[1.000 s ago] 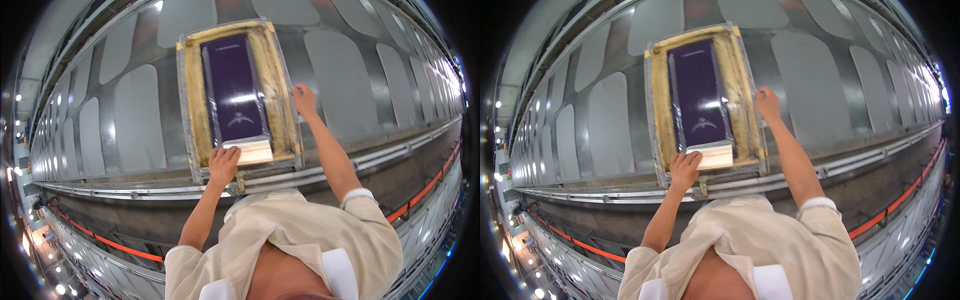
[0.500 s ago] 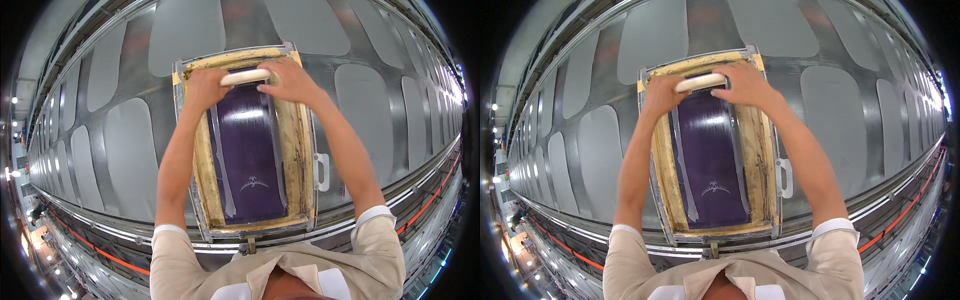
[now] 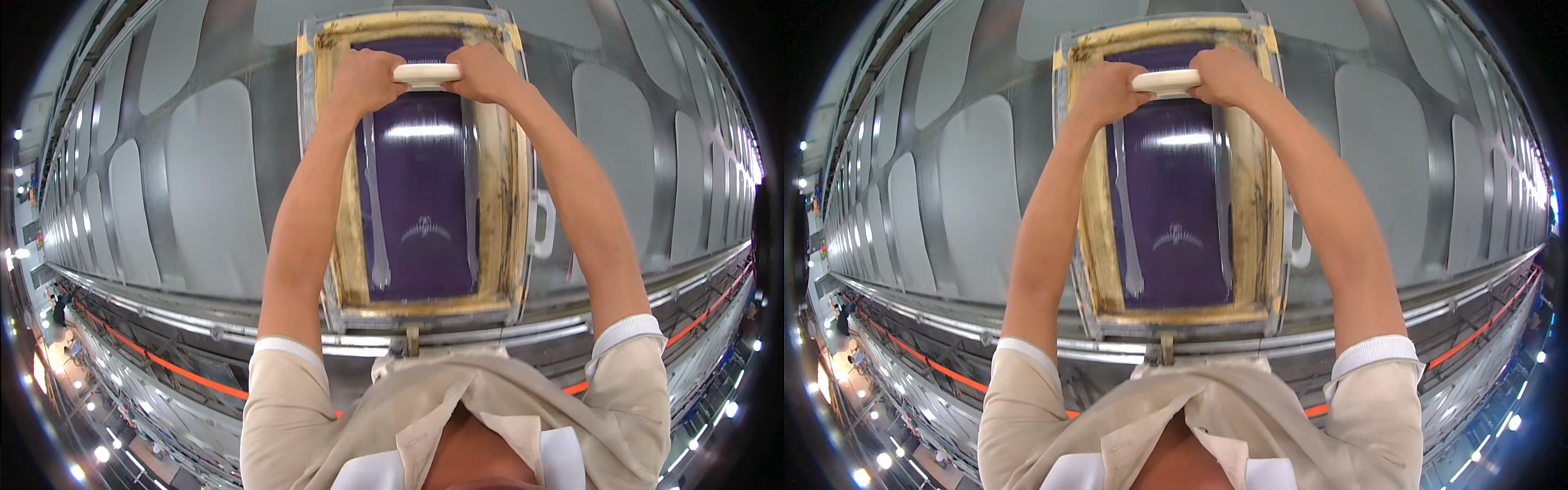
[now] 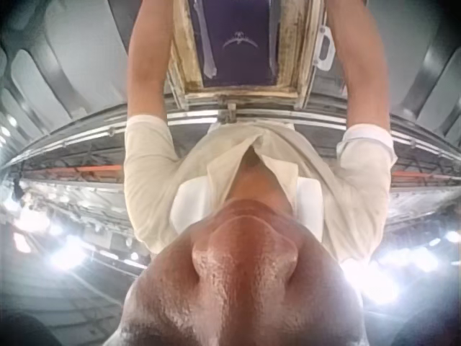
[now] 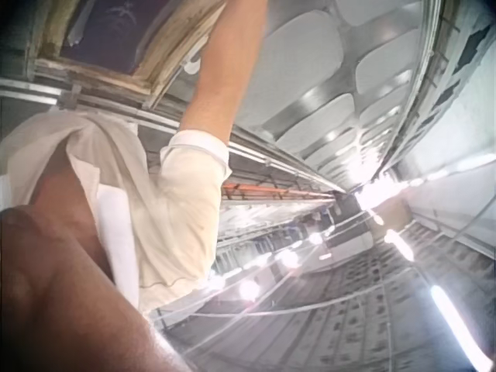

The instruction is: The person repeatedly rolls a white squeegee over a purple screen-printing frame to spread ink evenly across the mesh. The person maintains a steady rhythm and consistent pressure throughout the process.

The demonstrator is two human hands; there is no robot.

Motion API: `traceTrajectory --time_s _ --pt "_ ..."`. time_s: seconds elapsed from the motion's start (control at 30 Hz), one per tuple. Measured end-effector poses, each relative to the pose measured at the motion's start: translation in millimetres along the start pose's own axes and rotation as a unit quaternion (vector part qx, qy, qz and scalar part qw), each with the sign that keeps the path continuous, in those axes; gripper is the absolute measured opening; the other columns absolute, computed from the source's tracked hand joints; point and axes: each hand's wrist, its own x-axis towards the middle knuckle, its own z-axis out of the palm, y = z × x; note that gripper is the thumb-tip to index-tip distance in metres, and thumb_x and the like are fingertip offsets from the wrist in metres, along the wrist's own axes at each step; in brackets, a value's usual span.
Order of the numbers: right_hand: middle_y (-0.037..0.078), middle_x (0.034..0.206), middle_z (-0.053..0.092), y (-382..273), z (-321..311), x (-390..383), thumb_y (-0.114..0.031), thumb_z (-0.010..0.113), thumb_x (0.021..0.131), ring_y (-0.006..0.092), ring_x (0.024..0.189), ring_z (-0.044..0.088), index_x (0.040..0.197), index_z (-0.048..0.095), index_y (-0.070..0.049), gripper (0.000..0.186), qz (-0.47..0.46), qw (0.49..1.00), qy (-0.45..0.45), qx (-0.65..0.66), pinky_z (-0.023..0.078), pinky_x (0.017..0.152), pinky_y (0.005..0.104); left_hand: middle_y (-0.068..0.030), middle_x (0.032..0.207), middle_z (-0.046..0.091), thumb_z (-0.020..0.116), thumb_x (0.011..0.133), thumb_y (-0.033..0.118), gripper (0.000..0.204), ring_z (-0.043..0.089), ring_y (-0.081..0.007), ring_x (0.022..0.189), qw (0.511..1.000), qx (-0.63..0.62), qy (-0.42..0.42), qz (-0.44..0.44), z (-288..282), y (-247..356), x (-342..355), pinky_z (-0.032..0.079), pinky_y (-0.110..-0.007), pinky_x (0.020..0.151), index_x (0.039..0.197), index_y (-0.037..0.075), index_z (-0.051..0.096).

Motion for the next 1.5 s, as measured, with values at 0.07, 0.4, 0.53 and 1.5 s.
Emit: traceTrajectory --time_s 0.07,0.4,0.53,1.5 --pt "0.014 0.087 0.076 -19 23 -43 -0.032 0.084 0.078 0.0363 0.089 0.073 0.092 0.078 -0.011 0.026 -0.032 0.999 0.012 -0.01 0.058 0.083 0.0454 -0.0105 0.086 0.074 0.086 0.073 0.027 0.024 0.071 -0.0342 0.084 1.0 -0.005 -0.002 -0.001 6 20 -48 0.055 -0.044 0.075 0.093 0.016 0.079" --pt "0.01 0.093 0.072 -140 80 -297 -0.016 0.084 0.068 0.028 0.101 0.065 0.096 0.076 -0.009 0.03 -0.071 0.996 -0.002 0.046 0.044 0.097 0.041 -0.0021 0.087 0.073 0.083 0.073 0.015 0.019 0.067 -0.0243 0.08 0.998 -0.033 0.036 0.048 53 129 -309 0.046 -0.041 0.079 0.091 0.015 0.076" --pt "0.008 0.091 0.073 -138 69 -287 -0.018 0.084 0.073 0.0276 0.098 0.067 0.096 0.077 -0.011 0.026 -0.048 0.997 -0.049 0.047 0.045 0.096 0.0415 -0.0018 0.087 0.072 0.083 0.075 0.021 0.02 0.067 -0.0233 0.081 0.999 -0.029 0.005 0.041 45 127 -301 0.045 -0.039 0.081 0.092 0.015 0.075" --pt "0.015 0.094 0.076 5 -1 12 -0.034 0.084 0.077 0.0358 0.092 0.074 0.097 0.079 -0.011 0.031 -0.008 1.0 -0.005 0.011 0.058 0.085 0.0456 -0.0113 0.086 0.075 0.086 0.076 0.036 0.032 0.071 -0.0348 0.081 0.999 0.017 0.026 0.022 -1 -6 6 0.056 -0.045 0.074 0.1 0.016 0.079"
